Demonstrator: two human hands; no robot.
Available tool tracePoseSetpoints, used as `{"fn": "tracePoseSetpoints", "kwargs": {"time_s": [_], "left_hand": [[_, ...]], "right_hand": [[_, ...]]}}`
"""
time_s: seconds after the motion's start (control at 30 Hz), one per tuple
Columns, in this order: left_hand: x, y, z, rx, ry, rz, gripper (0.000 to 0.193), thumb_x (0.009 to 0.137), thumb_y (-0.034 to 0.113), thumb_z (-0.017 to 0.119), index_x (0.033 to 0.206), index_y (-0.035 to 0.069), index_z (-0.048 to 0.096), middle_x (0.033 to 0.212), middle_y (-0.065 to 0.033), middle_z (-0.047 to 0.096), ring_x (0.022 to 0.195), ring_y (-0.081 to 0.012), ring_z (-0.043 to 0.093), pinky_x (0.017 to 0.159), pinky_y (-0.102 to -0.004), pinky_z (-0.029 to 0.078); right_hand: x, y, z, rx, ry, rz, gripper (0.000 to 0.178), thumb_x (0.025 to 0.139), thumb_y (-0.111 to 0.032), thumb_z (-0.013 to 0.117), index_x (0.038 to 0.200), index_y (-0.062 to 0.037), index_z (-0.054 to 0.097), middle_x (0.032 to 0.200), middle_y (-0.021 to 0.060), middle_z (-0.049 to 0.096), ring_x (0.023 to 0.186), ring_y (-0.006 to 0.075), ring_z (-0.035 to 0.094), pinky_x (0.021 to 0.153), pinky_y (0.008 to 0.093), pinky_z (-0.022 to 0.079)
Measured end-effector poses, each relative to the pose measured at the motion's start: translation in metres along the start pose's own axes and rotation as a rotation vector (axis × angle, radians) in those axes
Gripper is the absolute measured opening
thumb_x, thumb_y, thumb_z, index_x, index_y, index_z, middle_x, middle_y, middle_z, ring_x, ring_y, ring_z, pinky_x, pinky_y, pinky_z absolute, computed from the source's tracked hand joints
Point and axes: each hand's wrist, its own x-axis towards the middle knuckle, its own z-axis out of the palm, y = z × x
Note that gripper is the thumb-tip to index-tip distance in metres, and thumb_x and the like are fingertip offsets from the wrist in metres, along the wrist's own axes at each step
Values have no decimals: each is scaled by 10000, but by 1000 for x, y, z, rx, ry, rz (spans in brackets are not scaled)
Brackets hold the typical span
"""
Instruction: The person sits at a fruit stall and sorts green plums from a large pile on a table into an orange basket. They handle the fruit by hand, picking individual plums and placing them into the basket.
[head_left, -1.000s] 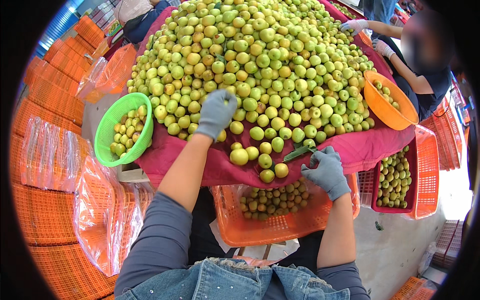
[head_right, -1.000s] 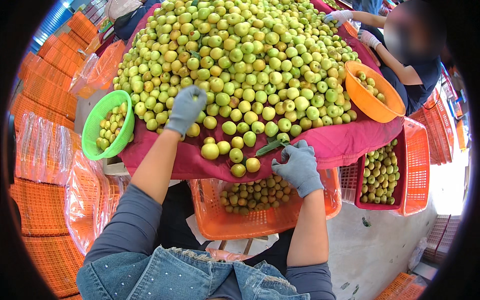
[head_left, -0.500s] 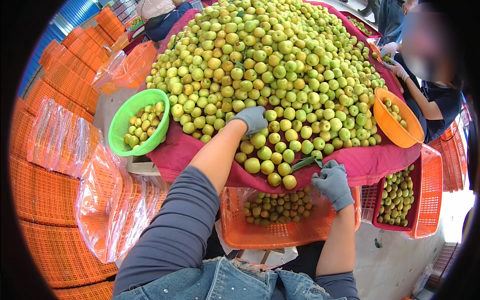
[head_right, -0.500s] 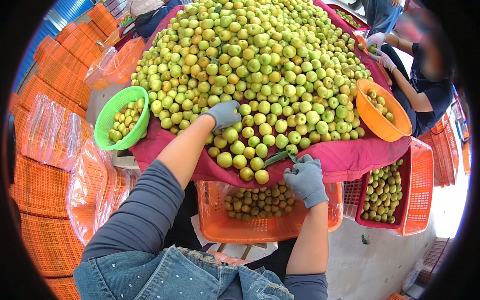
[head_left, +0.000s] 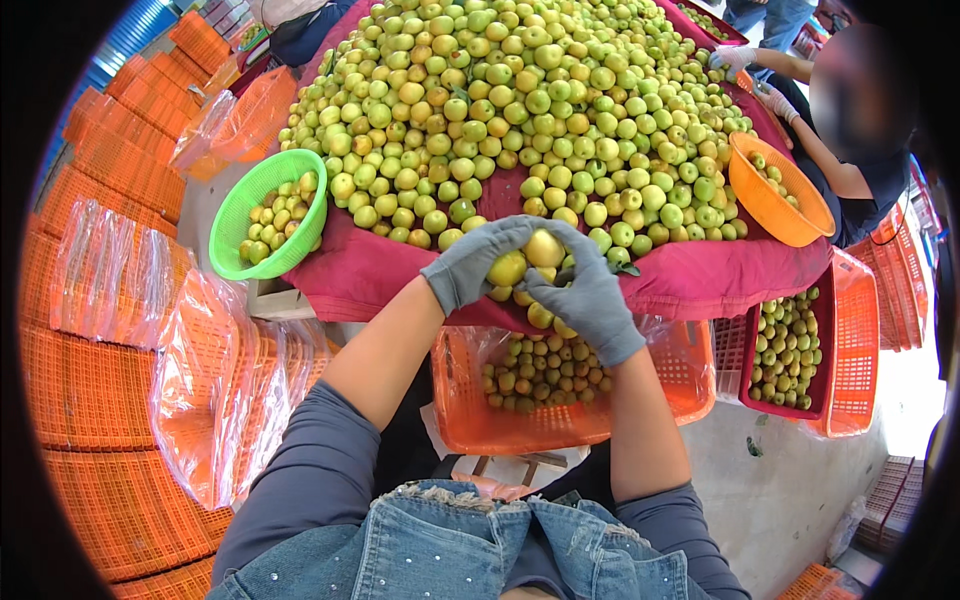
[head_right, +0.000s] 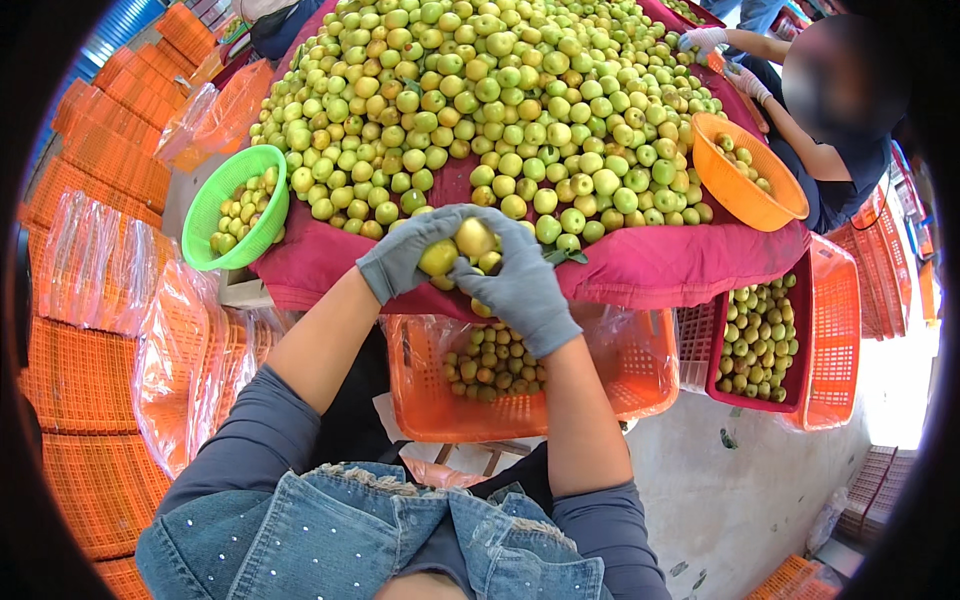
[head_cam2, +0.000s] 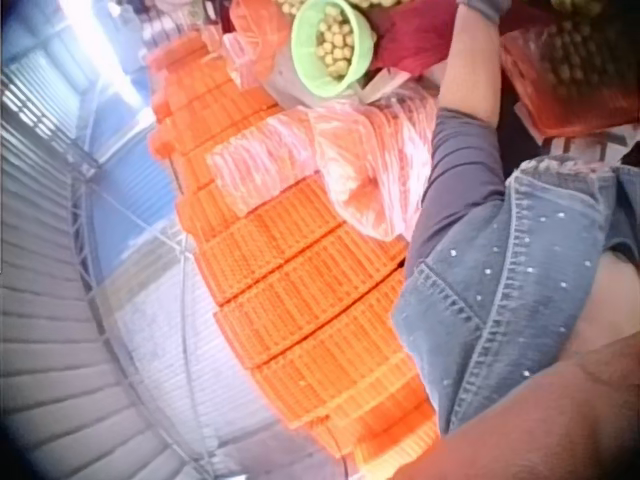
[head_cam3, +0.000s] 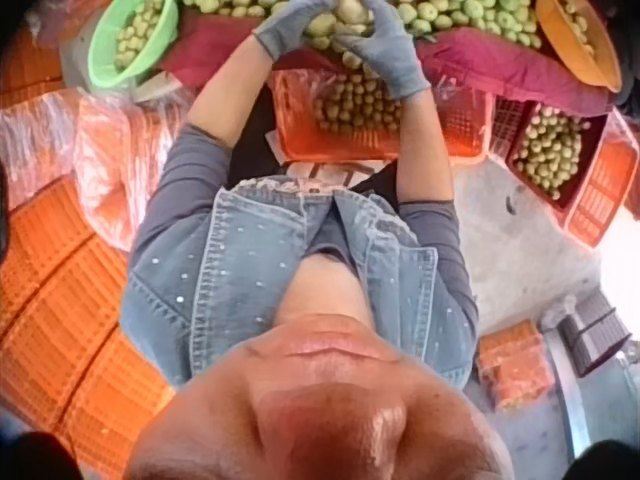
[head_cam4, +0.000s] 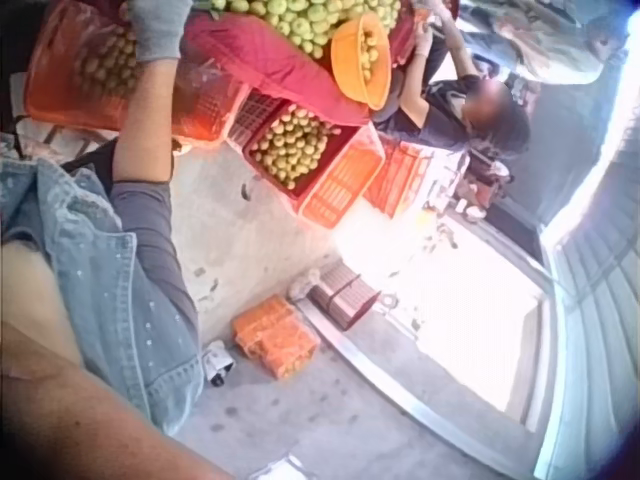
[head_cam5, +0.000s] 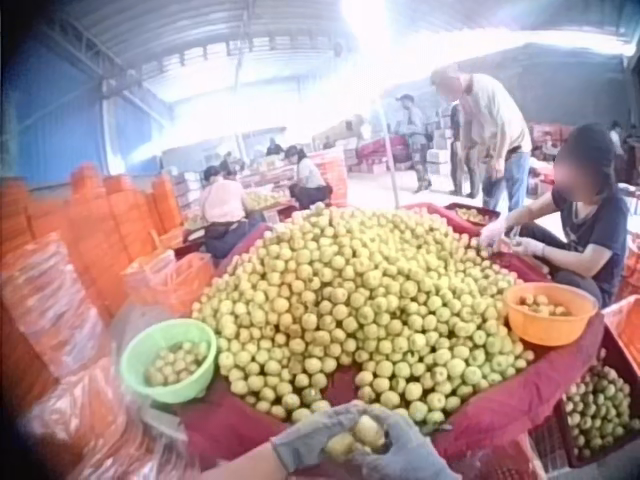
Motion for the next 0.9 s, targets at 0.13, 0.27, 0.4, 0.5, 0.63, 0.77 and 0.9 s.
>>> {"fn": "tracePoseSetpoints", "kwargs": {"time_s": [0.13, 0.27, 0.4, 0.5, 0.63, 0.77, 0.9], "left_hand": [[-13, -8, 23, 74, 68, -6, 463, 1037, 378, 443, 1340, 33, 508, 1177, -90, 633, 1000, -159, 654, 819, -277, 568], [-35, -15, 13, -491, 74, -121, 609, 1009, 527, 404, 1303, 6, 518, 1111, -151, 641, 867, -243, 662, 755, -331, 576], [-42, -22, 30, -702, 219, -121, 620, 992, 542, 424, 1275, 1, 533, 1103, -166, 636, 937, -271, 634, 791, -374, 556], [-48, -26, 34, -725, 256, -113, 589, 998, 521, 428, 1245, 2, 557, 1038, -157, 652, 927, -261, 628, 776, -370, 540], [-50, -36, 18, -630, 174, -127, 588, 999, 520, 436, 1250, 1, 552, 959, -136, 668, 795, -240, 640, 688, -333, 539], [-42, -42, 29, -562, 69, -95, 617, 997, 525, 449, 1300, -9, 510, 928, -122, 670, 688, -205, 637, 620, -293, 534], [-39, -54, 48, -233, 108, 75, 491, 1019, 450, 449, 1370, 109, 482, 1101, -63, 640, 891, -159, 653, 723, -289, 561]], "right_hand": [[-2, 3, 1, 461, -183, 191, 481, 858, -187, 728, 1262, -23, 525, 1103, 101, 629, 932, 166, 631, 787, 285, 539], [-3, -7, -12, 770, -249, 368, 403, 986, -348, 552, 1206, -12, 526, 933, 56, 629, 634, 77, 568, 552, 211, 482], [-4, 7, -27, 1111, -270, 609, 539, 1015, -529, 402, 1121, -25, 562, 792, 58, 625, 489, 71, 499, 432, 187, 412], [-3, 7, -24, 1142, -293, 659, 532, 1022, -534, 380, 1052, -47, 593, 708, 61, 610, 420, 70, 452, 385, 172, 364], [-1, 8, -23, 994, -286, 682, 503, 1032, -502, 376, 1006, -61, 617, 689, 66, 605, 394, 66, 422, 372, 182, 346], [-2, 14, -19, 719, -226, 530, 438, 1032, -425, 426, 1004, -50, 650, 783, 62, 629, 573, 80, 514, 535, 212, 431], [-8, 29, 7, 282, -138, 150, 315, 995, -221, 535, 1206, -6, 626, 1183, 112, 647, 1055, 189, 611, 911, 297, 479]]}}
